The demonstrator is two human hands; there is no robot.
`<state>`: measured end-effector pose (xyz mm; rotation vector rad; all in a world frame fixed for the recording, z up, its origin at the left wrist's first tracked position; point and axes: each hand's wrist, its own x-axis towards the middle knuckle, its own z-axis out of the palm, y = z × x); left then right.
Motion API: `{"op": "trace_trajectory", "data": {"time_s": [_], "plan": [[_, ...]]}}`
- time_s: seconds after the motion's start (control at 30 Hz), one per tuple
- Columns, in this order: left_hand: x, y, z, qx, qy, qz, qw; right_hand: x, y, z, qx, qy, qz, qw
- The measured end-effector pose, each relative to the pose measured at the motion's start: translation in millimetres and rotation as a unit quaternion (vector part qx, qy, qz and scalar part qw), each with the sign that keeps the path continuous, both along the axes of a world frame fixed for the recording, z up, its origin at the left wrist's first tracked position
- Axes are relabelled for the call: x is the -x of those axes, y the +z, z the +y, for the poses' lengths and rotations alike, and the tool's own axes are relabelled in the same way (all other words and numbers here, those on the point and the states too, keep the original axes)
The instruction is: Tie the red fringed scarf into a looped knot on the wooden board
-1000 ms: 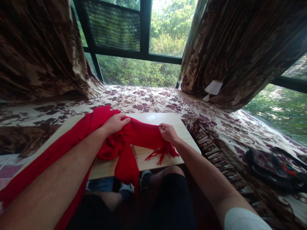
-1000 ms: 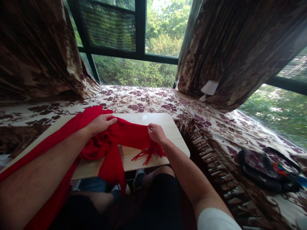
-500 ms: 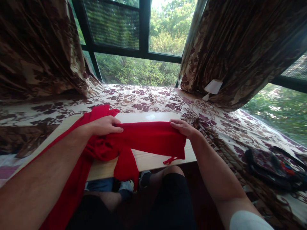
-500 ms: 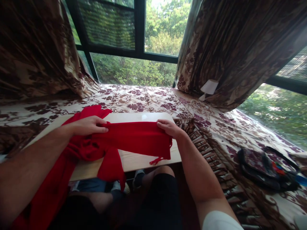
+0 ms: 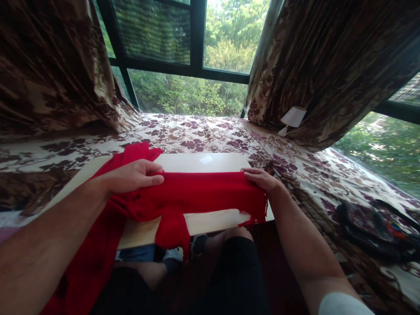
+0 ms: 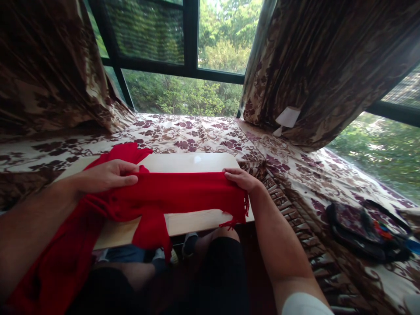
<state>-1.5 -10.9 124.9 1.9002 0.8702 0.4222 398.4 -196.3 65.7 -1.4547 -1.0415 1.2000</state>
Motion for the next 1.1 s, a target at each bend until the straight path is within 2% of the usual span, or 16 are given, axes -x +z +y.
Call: {"op": "trace_trajectory", "data": {"time_s": [0.07,0.1,0.2,0.3,0.43,0.5,0.57,0.6,0.63,0.67,0.7,0.77,0.83,0.93,1.03,1.1], "plan": [[4,8.2,0,0.042,-0.138,0.106,0.984,-3,0.5,-3,-0.005,-0.014,0.017,1.0],[6,12.1,0,0.069,-0.186,0.149,0.969,-5,0.6,-5,-0.006,-0.02,0.023,1.0],[15,21.0,1,0.138,-0.231,0.216,0.939,-12,-0.3,-9,-0.006,-0.046,0.03,0.998],[20,25.7,6,0.173,-0.234,0.223,0.93,-18,-3.5,-10,-0.004,-0.068,0.028,0.997],[10,28.5,16,0.245,-0.123,0.154,0.949,-18,-7.7,-6,0.027,-0.017,0.024,0.999],[-4,27.7,25,0.252,-0.094,0.136,0.954,-17,-7.5,-3,0.039,0.004,0.027,0.999],[-24,24.5,39,0.175,-0.089,0.138,0.971,-16,-6.0,2,0.029,-0.006,0.033,0.999],[-36,21.9,48,0.097,-0.072,0.139,0.983,-16,-5.5,5,0.012,-0.021,0.038,0.999],[-48,18.6,57,-0.011,-0.031,0.129,0.991,-16,-5.5,9,-0.013,-0.042,0.042,0.998],[-62,14.6,65,-0.129,0.033,0.11,0.985,-17,-6.5,14,-0.039,-0.065,0.047,0.996],[-75,9.8,72,-0.226,0.1,0.106,0.963,-17,-8.6,19,-0.057,-0.09,0.051,0.993],[-98,-2.3,80,-0.343,0.179,0.133,0.913,-16,-16.4,29,-0.047,-0.128,0.05,0.989],[-115,-17.8,79,-0.384,0.186,0.193,0.883,-13,-27.7,37,0.02,-0.145,0.02,0.989],[-125,-45.7,63,-0.384,0.097,0.267,0.878,-6,-44.2,38,0.093,-0.133,-0.114,0.98],[-121,-72.7,43,-0.36,0.016,0.315,0.878,4,-52.9,28,0.087,-0.136,-0.244,0.956],[-114,-86.1,36,-0.335,0.008,0.344,0.877,10,-53.9,17,0.085,-0.125,-0.268,0.951]]}}
